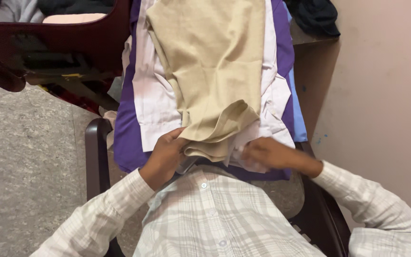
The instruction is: The person folds a black shirt and beige pants by hand and places them inside an open suitcase.
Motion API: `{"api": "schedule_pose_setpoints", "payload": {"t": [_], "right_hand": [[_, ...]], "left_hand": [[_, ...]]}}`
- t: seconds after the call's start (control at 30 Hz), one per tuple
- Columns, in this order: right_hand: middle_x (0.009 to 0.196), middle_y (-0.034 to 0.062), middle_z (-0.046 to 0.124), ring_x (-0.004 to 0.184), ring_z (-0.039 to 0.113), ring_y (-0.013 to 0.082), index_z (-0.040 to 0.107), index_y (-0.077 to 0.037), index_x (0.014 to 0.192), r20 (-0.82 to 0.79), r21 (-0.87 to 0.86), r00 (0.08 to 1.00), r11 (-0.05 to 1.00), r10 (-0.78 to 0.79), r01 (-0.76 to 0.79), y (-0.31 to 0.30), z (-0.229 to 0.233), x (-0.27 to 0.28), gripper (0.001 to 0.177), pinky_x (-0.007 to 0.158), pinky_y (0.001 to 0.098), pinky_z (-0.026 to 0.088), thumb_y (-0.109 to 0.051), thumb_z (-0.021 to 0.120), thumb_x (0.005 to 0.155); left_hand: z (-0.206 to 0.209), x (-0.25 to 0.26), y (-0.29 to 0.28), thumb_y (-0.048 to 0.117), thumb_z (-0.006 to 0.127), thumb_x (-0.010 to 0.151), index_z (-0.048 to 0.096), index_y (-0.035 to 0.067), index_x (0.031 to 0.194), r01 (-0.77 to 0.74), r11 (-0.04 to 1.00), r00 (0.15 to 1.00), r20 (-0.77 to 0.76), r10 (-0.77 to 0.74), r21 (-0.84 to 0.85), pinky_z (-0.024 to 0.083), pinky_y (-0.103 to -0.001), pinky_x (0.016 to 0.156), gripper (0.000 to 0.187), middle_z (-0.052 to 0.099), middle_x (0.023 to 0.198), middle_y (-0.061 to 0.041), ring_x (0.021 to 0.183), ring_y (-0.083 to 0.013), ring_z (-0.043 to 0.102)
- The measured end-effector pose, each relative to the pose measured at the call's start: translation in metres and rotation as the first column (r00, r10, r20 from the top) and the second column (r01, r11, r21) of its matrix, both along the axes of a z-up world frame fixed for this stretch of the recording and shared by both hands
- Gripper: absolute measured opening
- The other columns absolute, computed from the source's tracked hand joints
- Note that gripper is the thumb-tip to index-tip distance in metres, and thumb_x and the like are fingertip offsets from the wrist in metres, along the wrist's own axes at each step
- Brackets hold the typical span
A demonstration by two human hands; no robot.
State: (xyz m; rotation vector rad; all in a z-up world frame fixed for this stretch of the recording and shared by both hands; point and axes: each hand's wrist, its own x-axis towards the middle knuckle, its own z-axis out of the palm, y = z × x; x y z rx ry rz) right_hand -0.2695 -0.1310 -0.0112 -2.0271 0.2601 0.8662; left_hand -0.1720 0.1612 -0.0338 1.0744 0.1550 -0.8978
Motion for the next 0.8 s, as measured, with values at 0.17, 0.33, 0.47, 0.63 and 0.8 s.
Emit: {"api": "schedule_pose_setpoints", "payload": {"t": [0.17,0.33,0.47,0.63,0.8], "right_hand": [[0.121,0.0186,0.066,0.103,0.069,0.0313,0.058,-0.002,0.131,0.496,-0.293,0.849,0.956,0.183,-0.034,0.055,0.019,-0.007,0.077,0.085,0.0428,0.058,-0.051,0.079,0.076],[0.129,0.0267,0.055,0.116,0.058,0.0436,0.045,0.002,0.138,0.722,-0.528,0.617,0.826,0.314,0.198,0.079,0.059,0.017,0.1,0.094,0.0539,0.047,-0.051,0.091,0.067],[0.131,0.028,0.053,0.121,0.055,0.045,0.041,0.006,0.141,0.897,-0.353,0.359,0.905,0.257,0.236,0.082,0.081,0.026,0.1,0.099,0.0524,0.045,-0.042,0.09,0.068],[0.129,0.0274,0.053,0.12,0.055,0.0427,0.036,0.01,0.142,0.922,-0.284,0.347,0.908,0.171,0.308,0.082,0.069,0.028,0.102,0.098,0.051,0.046,-0.036,0.089,0.068],[0.102,0.016,0.066,0.097,0.067,0.0337,0.063,-0.002,0.11,0.864,-0.479,0.356,0.798,0.355,0.367,0.019,0.063,0.027,0.045,0.085,0.0437,0.052,-0.02,0.083,0.074]], "left_hand": [[0.039,0.003,-0.016,0.011,0.058,0.1,0.059,-0.01,0.133,0.015,0.981,0.998,0.065,-0.002,-0.193,0.059,-0.032,0.09,0.038,0.072,0.115,-0.013,0.101,-0.019,0.07],[0.085,0.007,-0.028,0.01,0.056,0.1,0.059,-0.009,0.134,0.029,0.951,0.993,0.117,0.008,-0.306,0.058,-0.032,0.091,0.038,0.072,0.114,-0.012,0.1,-0.0181,0.07],[0.113,0.011,-0.034,0.008,0.058,0.101,0.061,-0.009,0.134,0.041,0.91,0.977,0.209,0.051,-0.412,0.058,-0.034,0.09,0.037,0.07,0.111,-0.011,0.096,-0.0175,0.068],[0.14,0.014,-0.052,0.008,0.058,0.101,0.064,-0.008,0.127,0.035,0.883,0.963,0.25,0.095,-0.468,0.059,-0.032,0.091,0.031,0.071,0.111,-0.01,0.098,-0.0164,0.07],[0.146,0.017,-0.041,0.006,0.062,0.097,0.068,-0.009,0.129,-0.005,0.966,0.913,0.392,0.11,-0.259,0.052,-0.025,0.081,0.036,0.074,0.109,-0.01,0.094,-0.0125,0.066]]}}
